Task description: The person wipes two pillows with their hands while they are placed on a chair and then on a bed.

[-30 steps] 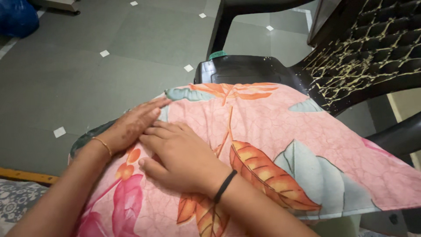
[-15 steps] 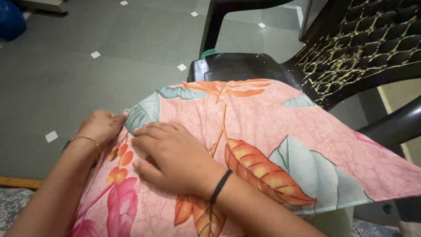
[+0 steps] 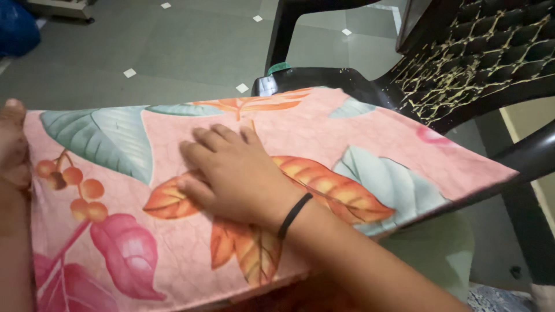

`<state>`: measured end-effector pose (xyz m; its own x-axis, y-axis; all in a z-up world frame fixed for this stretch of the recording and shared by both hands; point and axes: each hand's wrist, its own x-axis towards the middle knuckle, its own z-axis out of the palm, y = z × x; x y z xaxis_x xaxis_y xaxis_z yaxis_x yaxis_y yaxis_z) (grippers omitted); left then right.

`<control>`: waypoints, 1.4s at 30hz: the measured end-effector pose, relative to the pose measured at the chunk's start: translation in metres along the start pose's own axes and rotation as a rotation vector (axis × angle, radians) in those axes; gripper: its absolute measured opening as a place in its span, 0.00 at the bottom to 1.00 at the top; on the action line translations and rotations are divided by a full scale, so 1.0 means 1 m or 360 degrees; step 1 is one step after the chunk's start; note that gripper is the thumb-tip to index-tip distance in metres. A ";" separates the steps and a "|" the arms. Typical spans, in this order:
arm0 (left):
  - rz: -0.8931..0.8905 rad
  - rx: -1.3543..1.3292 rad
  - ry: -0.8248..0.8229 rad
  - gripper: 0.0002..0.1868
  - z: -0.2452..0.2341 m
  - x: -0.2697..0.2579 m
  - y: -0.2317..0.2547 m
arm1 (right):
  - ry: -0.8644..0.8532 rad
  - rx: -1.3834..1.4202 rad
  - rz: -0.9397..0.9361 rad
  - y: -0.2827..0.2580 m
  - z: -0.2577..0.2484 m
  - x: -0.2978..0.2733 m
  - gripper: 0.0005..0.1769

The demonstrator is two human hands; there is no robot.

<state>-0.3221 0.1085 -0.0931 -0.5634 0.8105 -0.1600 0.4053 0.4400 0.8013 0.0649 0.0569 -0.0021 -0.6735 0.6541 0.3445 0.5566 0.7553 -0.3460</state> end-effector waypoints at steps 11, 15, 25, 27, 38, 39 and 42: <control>0.0718 0.1015 0.0525 0.32 0.066 -0.009 0.042 | -0.0197 -0.0129 -0.0014 0.011 0.000 -0.012 0.39; 0.0923 0.0837 -0.0039 0.30 0.113 -0.042 0.097 | -0.0297 -0.0142 -0.0250 -0.001 0.001 -0.031 0.40; 0.1719 0.0988 -0.0591 0.39 0.160 -0.156 0.145 | -0.0440 0.0267 -0.0586 -0.015 -0.012 -0.073 0.38; 0.1856 0.0992 -0.0580 0.41 0.151 -0.175 0.140 | -0.0445 0.0386 -0.0669 -0.013 -0.017 -0.075 0.34; 0.2293 0.0477 -0.0889 0.47 0.113 -0.258 0.138 | -0.0314 0.1558 -0.0009 0.058 -0.060 0.003 0.23; 0.2382 0.0350 -0.0895 0.44 0.111 -0.264 0.138 | -0.0214 0.1390 -0.0030 0.064 -0.050 0.012 0.24; 0.2573 0.0011 -0.1110 0.31 0.112 -0.275 0.132 | -0.0220 0.0484 0.0075 0.067 -0.013 0.014 0.27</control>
<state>-0.0327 -0.0131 -0.0081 0.7542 0.3952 0.5244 0.2000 -0.8989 0.3898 0.0987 0.1171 -0.0093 -0.7216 0.6604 0.2078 0.4321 0.6641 -0.6102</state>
